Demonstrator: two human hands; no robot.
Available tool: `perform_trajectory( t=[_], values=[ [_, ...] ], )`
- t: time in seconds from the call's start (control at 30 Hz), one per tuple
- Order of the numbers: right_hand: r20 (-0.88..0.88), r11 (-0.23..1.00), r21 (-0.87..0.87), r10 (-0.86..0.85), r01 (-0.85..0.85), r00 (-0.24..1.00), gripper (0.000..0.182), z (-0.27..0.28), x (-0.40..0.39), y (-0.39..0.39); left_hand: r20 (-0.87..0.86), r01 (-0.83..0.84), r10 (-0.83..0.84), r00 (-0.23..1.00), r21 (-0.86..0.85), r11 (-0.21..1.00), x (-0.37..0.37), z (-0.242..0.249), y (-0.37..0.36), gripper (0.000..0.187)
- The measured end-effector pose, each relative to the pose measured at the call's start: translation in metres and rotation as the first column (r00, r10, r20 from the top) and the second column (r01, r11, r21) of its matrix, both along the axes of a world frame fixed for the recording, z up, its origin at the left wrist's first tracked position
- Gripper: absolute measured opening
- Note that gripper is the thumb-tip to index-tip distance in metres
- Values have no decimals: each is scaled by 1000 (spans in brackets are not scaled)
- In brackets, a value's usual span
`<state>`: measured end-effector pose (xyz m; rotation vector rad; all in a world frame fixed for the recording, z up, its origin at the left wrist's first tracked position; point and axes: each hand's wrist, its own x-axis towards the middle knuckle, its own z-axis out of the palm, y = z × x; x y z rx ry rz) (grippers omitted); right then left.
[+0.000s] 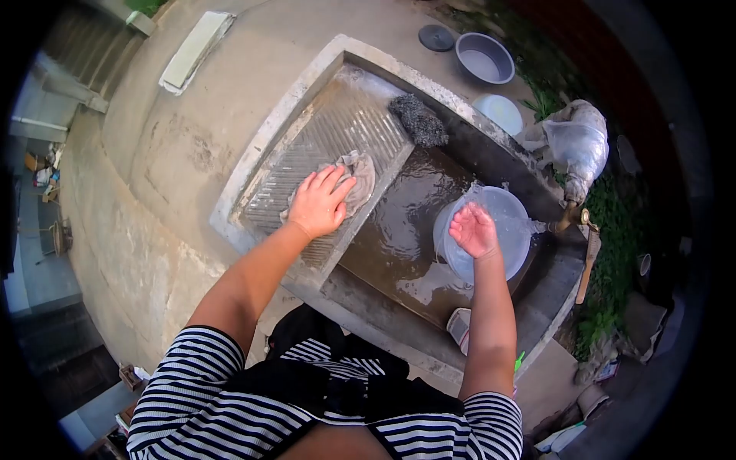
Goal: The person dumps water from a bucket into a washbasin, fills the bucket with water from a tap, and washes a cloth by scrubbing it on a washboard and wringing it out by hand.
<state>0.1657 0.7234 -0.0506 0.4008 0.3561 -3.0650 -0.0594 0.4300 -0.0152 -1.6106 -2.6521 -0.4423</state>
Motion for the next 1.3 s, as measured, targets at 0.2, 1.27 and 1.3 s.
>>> perform_trajectory(
  t=[0.2, 1.27, 1.3],
  values=[
    [228, 578, 761, 189, -295, 955, 29, 95, -133, -113, 31, 1, -2, 1000, 27, 1000, -4, 4, -1, 49],
    [63, -567, 757, -433, -326, 899, 22, 24, -217, -207, 128, -180, 171, 977, 56, 982, -67, -6, 7, 14],
    [-2, -607, 732, -455, -308, 891, 23, 27, -228, -199, 109, -194, 178, 978, 167, 967, -76, -6, 16, 16]
  ],
)
